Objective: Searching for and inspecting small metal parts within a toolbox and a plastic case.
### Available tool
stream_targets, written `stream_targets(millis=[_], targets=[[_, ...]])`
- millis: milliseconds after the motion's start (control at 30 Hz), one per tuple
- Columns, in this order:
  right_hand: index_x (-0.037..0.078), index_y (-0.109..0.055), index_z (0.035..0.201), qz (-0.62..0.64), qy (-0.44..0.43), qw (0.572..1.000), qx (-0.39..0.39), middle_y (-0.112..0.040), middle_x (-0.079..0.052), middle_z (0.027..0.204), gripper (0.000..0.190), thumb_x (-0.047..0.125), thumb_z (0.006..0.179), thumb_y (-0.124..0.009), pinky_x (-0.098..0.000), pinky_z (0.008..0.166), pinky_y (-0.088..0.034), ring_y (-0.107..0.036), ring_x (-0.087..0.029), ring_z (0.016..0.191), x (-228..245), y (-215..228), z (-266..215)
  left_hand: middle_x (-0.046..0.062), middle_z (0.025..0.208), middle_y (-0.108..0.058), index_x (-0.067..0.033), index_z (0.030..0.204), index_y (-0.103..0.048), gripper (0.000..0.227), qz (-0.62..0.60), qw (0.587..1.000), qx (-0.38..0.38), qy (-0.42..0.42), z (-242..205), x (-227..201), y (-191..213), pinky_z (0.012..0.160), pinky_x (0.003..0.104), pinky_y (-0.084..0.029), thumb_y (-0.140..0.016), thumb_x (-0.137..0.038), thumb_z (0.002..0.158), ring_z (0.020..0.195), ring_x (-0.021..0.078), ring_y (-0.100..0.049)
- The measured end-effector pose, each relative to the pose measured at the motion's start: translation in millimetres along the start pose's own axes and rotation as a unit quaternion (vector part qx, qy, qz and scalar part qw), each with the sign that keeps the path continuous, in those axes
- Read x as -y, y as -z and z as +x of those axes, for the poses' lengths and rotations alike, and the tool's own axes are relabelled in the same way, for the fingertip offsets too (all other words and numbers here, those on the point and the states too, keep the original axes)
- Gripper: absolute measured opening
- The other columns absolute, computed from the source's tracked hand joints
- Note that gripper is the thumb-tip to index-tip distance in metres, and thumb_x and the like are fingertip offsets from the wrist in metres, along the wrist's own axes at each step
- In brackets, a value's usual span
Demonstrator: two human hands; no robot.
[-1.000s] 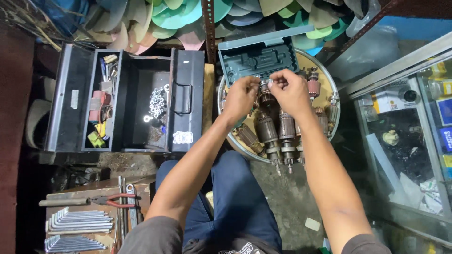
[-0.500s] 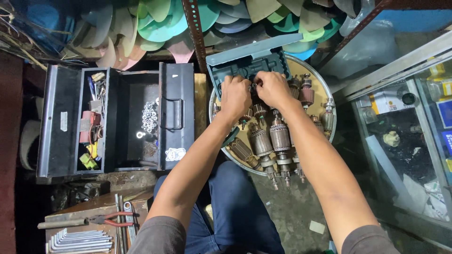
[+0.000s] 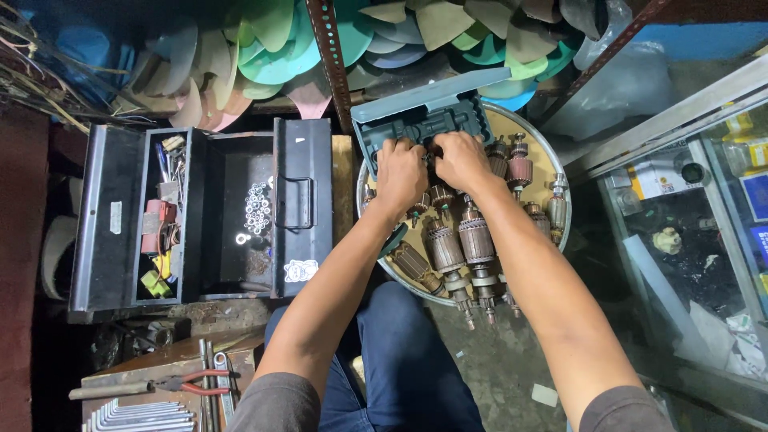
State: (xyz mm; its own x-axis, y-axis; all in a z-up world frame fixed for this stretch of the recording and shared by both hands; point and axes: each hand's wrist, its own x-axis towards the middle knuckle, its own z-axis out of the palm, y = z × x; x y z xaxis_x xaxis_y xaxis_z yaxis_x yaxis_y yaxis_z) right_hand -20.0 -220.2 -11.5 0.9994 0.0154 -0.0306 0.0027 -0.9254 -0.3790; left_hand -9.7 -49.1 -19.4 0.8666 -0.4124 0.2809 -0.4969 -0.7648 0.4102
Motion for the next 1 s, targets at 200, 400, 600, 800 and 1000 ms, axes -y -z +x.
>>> stream_targets(millis=[200,400,600,800,1000], targets=[[0.014,-0.072,0.106,0.017,0.003,0.999,-0.028,-0.069,-0.009,0.096,0.022,0.021,0.085,-0.069,-0.0555,0.094,-0.046,-0.064,-0.038,0.106,22,27,-23,0.003,0.100,-0.055,-0.0185,0.101,-0.069,0.018,-0.033,0.999,-0.015,-0.005,-8,-1,13,0.082,0.043,-0.044,-0.071,-0.024,0.083,0.104,0.0304,-0.050],[0.019,-0.075,0.109,0.029,0.043,0.994,-0.101,-0.070,-0.008,0.097,0.027,0.025,0.083,-0.073,-0.0498,0.088,-0.049,-0.065,-0.035,0.100,50,42,-62,0.003,0.106,-0.058,-0.0190,0.107,-0.068,0.022,-0.081,0.995,-0.052,-0.010,-50,8,61,0.088,0.045,-0.047,-0.069,-0.019,0.086,0.112,0.0321,-0.054],[0.014,-0.076,0.108,0.087,0.132,0.982,-0.102,-0.072,-0.010,0.098,0.024,0.021,0.085,-0.076,-0.0464,0.087,-0.050,-0.065,-0.037,0.097,130,33,-92,0.000,0.106,-0.064,-0.0206,0.109,-0.071,0.022,-0.170,0.980,-0.094,0.031,-122,31,117,0.087,0.044,-0.051,-0.074,-0.024,0.087,0.109,0.0307,-0.061],[0.012,-0.075,0.108,0.123,0.230,0.965,-0.040,-0.073,-0.014,0.097,0.023,0.016,0.085,-0.075,-0.0479,0.085,-0.052,-0.068,-0.039,0.094,244,8,-85,0.007,0.099,-0.067,-0.0184,0.110,-0.071,0.022,-0.203,0.964,-0.146,0.093,-177,95,171,0.088,0.044,-0.054,-0.073,-0.015,0.088,0.097,0.0340,-0.067],[0.010,-0.075,0.105,0.099,0.236,0.966,0.024,-0.072,-0.015,0.095,0.022,0.017,0.084,-0.074,-0.0498,0.084,-0.053,-0.068,-0.039,0.094,311,-63,-21,0.008,0.097,-0.068,-0.0144,0.108,-0.072,0.019,-0.176,0.949,-0.120,0.231,-203,205,164,0.090,0.043,-0.052,-0.070,-0.014,0.089,0.096,0.0345,-0.069]])
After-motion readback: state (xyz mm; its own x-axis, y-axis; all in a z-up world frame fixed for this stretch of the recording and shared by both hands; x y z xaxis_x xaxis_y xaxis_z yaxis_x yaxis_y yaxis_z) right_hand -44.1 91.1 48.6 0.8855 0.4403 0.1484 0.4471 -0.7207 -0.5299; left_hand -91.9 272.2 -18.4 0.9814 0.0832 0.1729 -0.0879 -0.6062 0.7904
